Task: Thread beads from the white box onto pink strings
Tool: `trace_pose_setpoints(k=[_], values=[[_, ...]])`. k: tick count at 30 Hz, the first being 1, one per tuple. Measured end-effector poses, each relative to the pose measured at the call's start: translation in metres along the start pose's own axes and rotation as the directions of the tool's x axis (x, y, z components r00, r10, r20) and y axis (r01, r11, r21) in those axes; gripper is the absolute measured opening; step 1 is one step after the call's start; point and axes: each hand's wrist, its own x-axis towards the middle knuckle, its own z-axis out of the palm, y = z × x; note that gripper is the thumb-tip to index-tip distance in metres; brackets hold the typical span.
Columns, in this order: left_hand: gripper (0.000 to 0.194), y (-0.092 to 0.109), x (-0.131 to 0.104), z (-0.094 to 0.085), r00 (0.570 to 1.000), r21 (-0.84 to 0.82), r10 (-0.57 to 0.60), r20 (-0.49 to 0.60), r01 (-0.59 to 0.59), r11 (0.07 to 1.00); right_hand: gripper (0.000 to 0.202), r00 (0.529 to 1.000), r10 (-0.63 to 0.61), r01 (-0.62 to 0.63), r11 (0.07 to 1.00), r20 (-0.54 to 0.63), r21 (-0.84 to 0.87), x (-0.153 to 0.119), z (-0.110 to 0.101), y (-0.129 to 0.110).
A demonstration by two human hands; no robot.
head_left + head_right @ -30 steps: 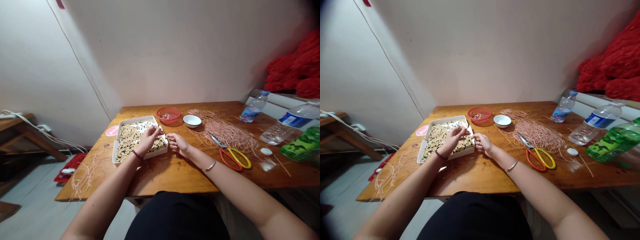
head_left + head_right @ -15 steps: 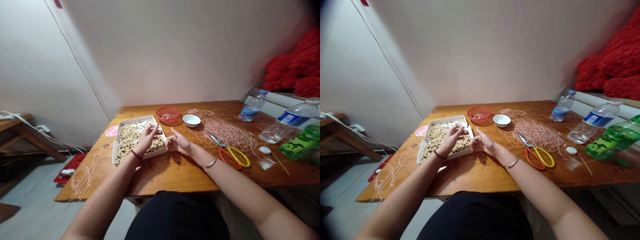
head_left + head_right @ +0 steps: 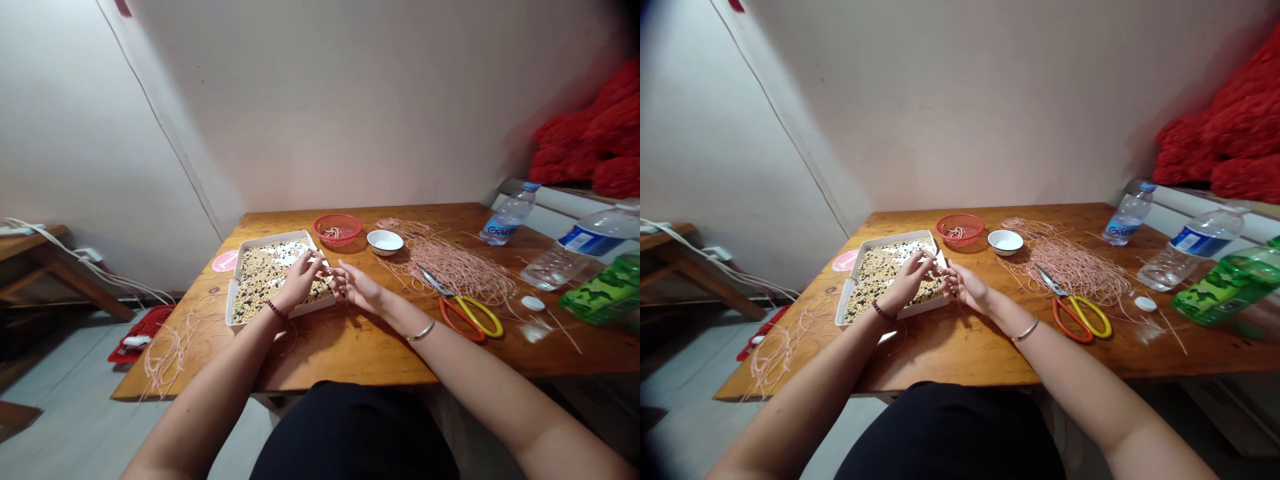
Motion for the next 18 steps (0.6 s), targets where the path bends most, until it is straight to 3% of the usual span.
trace_pose_setpoints(k=[6,12,18], values=[[0.027,-0.002,0.000,0.001,1.000,0.042,0.021,-0.005,-0.020,0.999,0.030,0.998,-0.053,0.051,0.996,-0.036,-0.077,0.003,0.003,0.005],[0.026,-0.010,0.002,0.000,0.997,0.087,0.009,-0.080,-0.002,0.996,0.035,0.994,-0.094,0.086,0.985,-0.049,-0.149,0.002,0.006,0.007],[0.025,-0.009,0.002,-0.001,0.998,0.088,0.015,-0.059,-0.010,0.996,0.035,0.989,-0.136,0.121,0.967,-0.052,-0.226,0.001,0.006,0.008]])
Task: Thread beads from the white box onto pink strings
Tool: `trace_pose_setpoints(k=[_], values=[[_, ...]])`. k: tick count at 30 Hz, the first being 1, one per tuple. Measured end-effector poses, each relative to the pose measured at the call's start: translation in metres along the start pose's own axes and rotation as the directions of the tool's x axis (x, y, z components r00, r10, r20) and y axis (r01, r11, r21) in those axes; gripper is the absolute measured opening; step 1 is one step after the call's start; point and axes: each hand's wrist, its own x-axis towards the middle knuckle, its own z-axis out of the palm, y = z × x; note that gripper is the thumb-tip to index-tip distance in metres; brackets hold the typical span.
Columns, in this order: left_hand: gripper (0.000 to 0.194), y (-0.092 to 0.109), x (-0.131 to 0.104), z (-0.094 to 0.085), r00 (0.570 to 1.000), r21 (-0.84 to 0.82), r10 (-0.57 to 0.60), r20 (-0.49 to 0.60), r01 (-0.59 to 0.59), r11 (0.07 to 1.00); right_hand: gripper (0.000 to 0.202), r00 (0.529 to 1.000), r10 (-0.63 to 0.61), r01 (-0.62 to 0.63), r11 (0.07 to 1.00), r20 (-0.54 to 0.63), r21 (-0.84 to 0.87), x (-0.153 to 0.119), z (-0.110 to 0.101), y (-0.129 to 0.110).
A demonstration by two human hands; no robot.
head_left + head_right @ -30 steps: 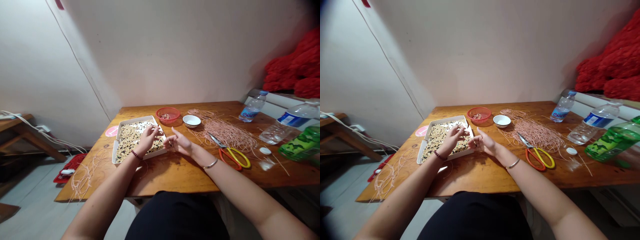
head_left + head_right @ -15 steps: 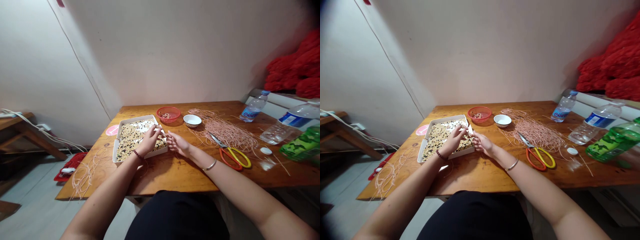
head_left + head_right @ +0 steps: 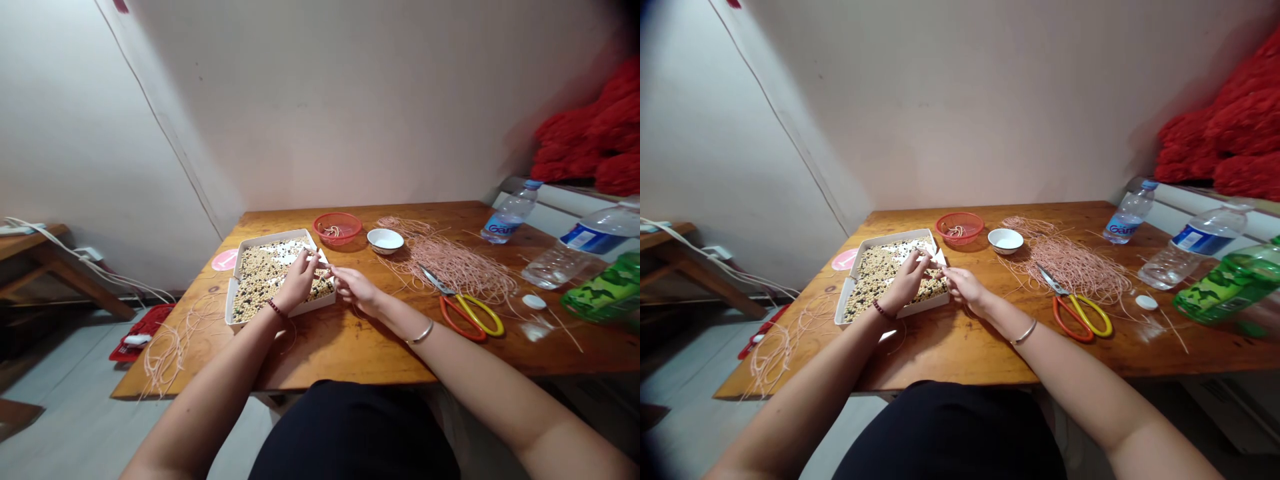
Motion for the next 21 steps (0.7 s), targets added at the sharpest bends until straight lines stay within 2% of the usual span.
trace_pose_setpoints(k=[4,14,17,21], values=[[0.027,-0.0020,0.0022,-0.0029,0.999,0.042,0.051,-0.012,-0.050,0.998,0.032,1.000,0.004,-0.004,1.000,0.005,0.001,0.0002,-0.0019,-0.0011],[0.022,0.0067,0.0003,-0.0012,0.998,0.063,-0.041,-0.055,0.044,0.997,0.033,1.000,-0.017,0.017,0.998,-0.010,0.061,0.0002,-0.0007,-0.0002],[0.022,0.0049,0.0008,-0.0018,0.998,0.078,-0.025,-0.053,0.029,0.997,0.032,0.999,-0.012,0.014,0.999,-0.039,0.049,0.0015,-0.0012,0.0017],[0.024,0.0037,0.0013,-0.0023,0.997,0.030,-0.028,-0.069,0.030,0.999,0.019,0.994,0.016,-0.008,0.997,-0.110,0.074,0.0053,-0.0044,0.0056]])
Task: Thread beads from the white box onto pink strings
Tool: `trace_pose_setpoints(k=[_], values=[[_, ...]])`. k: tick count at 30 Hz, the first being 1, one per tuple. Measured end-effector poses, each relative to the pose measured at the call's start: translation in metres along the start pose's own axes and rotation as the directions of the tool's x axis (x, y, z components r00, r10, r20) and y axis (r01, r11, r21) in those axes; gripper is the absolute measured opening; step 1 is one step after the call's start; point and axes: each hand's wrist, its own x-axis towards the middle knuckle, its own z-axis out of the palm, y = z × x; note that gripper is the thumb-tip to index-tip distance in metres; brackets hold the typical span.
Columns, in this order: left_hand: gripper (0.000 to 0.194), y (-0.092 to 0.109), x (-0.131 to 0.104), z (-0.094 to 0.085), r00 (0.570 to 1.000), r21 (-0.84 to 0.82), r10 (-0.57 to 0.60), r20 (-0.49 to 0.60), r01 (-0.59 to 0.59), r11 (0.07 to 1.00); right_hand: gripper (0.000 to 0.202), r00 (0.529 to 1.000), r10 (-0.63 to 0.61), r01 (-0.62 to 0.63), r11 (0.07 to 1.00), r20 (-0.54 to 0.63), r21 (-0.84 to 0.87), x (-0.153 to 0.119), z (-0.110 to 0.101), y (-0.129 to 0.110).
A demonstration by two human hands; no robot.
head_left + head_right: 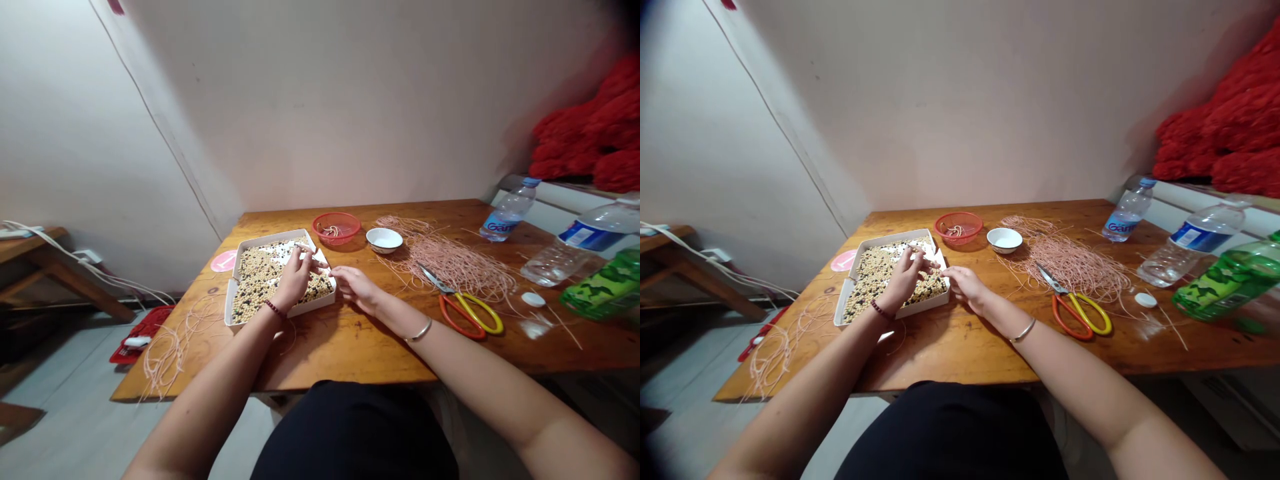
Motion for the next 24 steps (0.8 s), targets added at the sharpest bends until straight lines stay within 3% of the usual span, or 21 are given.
trace_pose_setpoints(k=[3,6,11,16,24], values=[[0.025,0.001,0.000,0.000,1.000,-0.023,-0.014,-0.004,0.014,1.000,0.015,1.000,0.023,-0.022,0.999,-0.008,0.033,0.002,-0.003,0.002],[0.027,0.001,0.001,-0.001,1.000,-0.001,0.018,-0.003,-0.018,1.000,0.014,0.994,0.078,-0.085,0.992,0.069,0.096,0.003,-0.005,0.002],[0.029,-0.001,0.004,-0.004,0.992,0.114,0.110,-0.054,-0.104,0.988,0.033,0.986,0.147,-0.154,0.984,0.080,0.089,0.003,-0.007,-0.002],[0.026,0.002,0.002,-0.004,0.993,0.088,0.118,-0.017,-0.116,0.989,0.042,0.971,0.184,-0.200,0.976,0.153,0.092,0.000,-0.007,-0.008],[0.025,-0.002,0.000,-0.003,0.991,0.116,0.121,0.054,-0.127,0.985,0.036,0.953,0.202,-0.246,0.951,0.227,0.187,-0.004,-0.005,-0.012]])
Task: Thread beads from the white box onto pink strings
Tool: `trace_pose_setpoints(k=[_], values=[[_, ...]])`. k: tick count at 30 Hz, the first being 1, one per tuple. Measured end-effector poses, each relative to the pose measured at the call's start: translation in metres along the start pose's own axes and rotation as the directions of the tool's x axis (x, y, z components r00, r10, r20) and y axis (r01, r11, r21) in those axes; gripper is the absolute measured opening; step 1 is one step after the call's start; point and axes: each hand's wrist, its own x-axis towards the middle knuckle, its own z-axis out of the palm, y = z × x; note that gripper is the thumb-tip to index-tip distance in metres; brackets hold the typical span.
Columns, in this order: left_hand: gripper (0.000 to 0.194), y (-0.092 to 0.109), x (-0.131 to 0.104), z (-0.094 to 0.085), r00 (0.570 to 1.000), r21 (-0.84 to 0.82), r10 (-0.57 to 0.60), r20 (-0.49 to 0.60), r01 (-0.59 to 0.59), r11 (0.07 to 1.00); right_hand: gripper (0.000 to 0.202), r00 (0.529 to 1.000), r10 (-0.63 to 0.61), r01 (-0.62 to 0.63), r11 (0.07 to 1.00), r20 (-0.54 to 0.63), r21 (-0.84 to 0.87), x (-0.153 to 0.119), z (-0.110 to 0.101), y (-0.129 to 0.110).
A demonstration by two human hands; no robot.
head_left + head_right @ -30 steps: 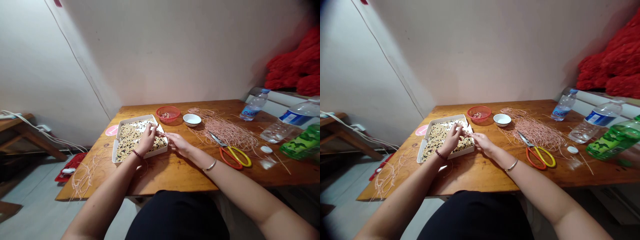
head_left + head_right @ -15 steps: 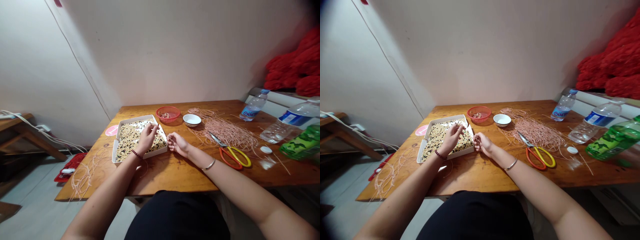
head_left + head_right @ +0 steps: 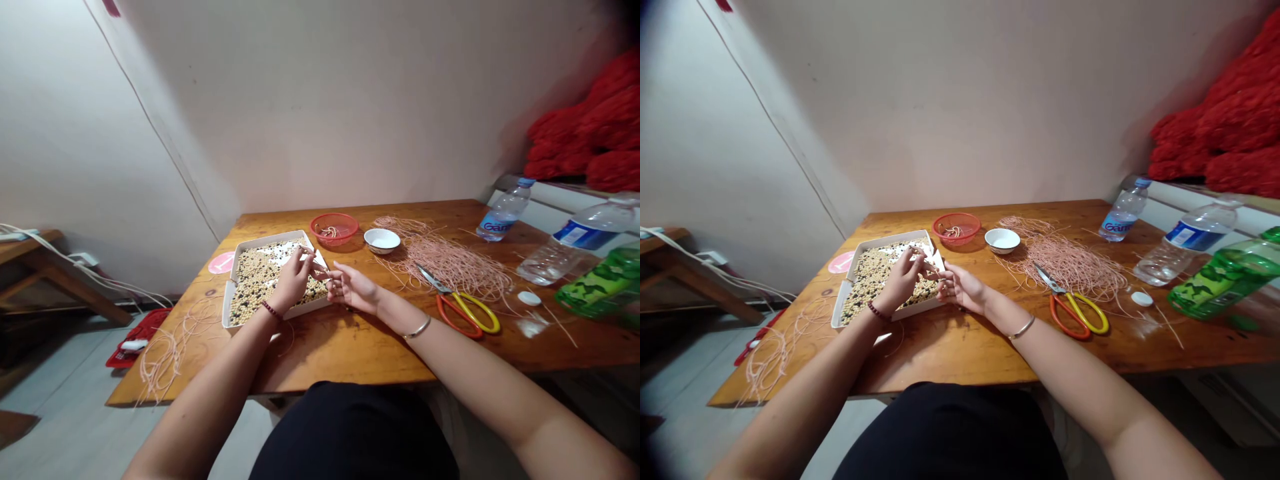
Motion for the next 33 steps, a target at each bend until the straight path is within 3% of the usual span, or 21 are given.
trace_pose_setpoints(k=[7,17,26,33], values=[[0.026,0.0016,-0.0019,0.0021,1.000,-0.001,0.001,0.028,-0.001,1.000,0.023,0.999,-0.042,0.043,0.999,0.033,-0.019,0.0026,0.0015,0.0005],[0.028,0.0043,-0.0023,0.0003,0.999,-0.029,0.035,-0.009,-0.035,0.999,0.026,0.984,-0.164,0.153,0.979,-0.074,-0.136,0.0019,0.0025,0.0042],[0.026,0.0090,-0.0054,0.0032,0.999,-0.035,0.032,0.025,-0.031,0.999,0.027,0.975,-0.216,0.204,0.962,-0.046,-0.181,0.0003,0.0027,0.0030],[0.026,0.0059,-0.0021,0.0027,0.998,-0.021,0.026,-0.061,-0.027,0.999,0.021,0.998,-0.062,0.063,0.997,0.019,-0.053,0.0018,-0.0011,0.0018]])
